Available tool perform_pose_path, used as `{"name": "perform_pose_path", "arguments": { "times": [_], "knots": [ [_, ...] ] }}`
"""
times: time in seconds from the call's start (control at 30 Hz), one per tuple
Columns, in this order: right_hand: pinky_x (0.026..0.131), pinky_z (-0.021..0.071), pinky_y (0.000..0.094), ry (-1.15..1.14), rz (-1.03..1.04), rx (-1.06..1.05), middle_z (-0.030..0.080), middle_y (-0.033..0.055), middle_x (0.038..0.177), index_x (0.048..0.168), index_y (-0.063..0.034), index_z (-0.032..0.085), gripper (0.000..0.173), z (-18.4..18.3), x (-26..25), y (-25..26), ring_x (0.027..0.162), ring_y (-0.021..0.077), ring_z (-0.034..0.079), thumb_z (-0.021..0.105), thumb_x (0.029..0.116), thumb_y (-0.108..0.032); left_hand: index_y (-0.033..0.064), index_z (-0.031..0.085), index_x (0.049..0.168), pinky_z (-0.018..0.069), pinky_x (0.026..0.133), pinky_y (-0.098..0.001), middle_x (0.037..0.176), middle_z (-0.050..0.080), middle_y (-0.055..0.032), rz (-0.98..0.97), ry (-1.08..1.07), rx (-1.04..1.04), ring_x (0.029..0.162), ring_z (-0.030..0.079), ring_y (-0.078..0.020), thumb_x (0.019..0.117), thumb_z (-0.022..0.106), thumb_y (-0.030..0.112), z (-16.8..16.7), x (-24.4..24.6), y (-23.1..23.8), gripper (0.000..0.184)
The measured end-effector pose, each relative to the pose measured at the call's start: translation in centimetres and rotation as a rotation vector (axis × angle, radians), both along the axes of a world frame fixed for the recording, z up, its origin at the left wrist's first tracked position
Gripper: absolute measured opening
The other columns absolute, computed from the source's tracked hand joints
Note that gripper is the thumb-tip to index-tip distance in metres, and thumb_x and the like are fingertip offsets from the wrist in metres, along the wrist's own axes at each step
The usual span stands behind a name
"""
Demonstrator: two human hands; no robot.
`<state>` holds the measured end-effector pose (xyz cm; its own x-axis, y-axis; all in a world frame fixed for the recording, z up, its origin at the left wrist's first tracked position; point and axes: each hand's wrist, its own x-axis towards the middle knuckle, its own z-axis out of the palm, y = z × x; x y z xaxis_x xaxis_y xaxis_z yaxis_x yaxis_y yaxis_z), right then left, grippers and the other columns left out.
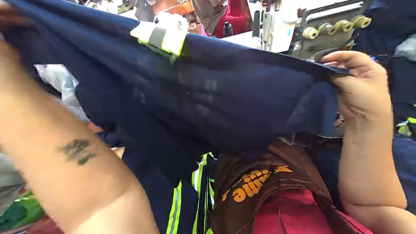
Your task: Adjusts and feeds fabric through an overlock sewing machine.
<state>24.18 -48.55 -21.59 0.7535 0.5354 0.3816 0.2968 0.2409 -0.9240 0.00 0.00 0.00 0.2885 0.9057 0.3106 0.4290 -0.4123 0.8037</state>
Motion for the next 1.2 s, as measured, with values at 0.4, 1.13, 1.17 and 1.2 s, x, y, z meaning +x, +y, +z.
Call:
{"name": "perform_pose_path", "arguments": {
  "times": [0.4,1.13,1.17,1.2],
  "knots": [
    [0.068,0.0590,0.0188,-0.204,0.223,0.005,0.071,-0.0067,0.091,0.104,-0.0079,0.072,0.010,-4.3,-1.9,1.7,0.075,-0.0014,0.065,0.063,0.1001,-0.012,0.0070,0.073,0.118,0.0375,0.112,-0.0573,0.118,0.070,-0.0095,-1.318,0.220,0.507,0.122,0.061,-0.0255,0.0901,0.075,0.028,-19.7,12.0,-25.3,0.035],
    [0.073,0.0616,0.0284,0.826,0.344,-0.145,0.072,0.0033,0.092,0.111,-0.0009,0.066,0.027,-10.5,-0.6,3.0,0.077,0.0101,0.071,0.043,0.1099,-0.015,0.0015,0.075,0.096,0.0514,0.088,-0.0297,0.098,0.069,-0.0118,-0.998,0.059,0.280,0.094,0.065,-0.0155,0.0899,0.075,0.012,-26.9,20.3,-21.2,0.012],
    [0.074,0.0627,0.0313,0.829,0.348,-0.136,0.073,0.0051,0.093,0.111,0.0001,0.067,0.028,-10.6,-0.7,2.9,0.077,0.0126,0.072,0.042,0.1099,-0.014,0.0024,0.075,0.095,0.0513,0.087,-0.0286,0.098,0.068,-0.0107,-0.999,0.063,0.279,0.094,0.064,-0.0145,0.0899,0.075,0.013,-26.9,20.3,-21.1,0.012],
    [0.075,0.0635,0.0344,0.829,0.357,-0.132,0.073,0.0070,0.094,0.112,0.0008,0.066,0.029,-10.7,-0.8,2.9,0.078,0.0151,0.073,0.042,0.1101,-0.015,0.0027,0.075,0.095,0.0513,0.086,-0.0283,0.097,0.068,-0.0103,-1.001,0.067,0.282,0.093,0.064,-0.0142,0.0898,0.075,0.014,-26.9,20.3,-21.1,0.012]
  ]
}}
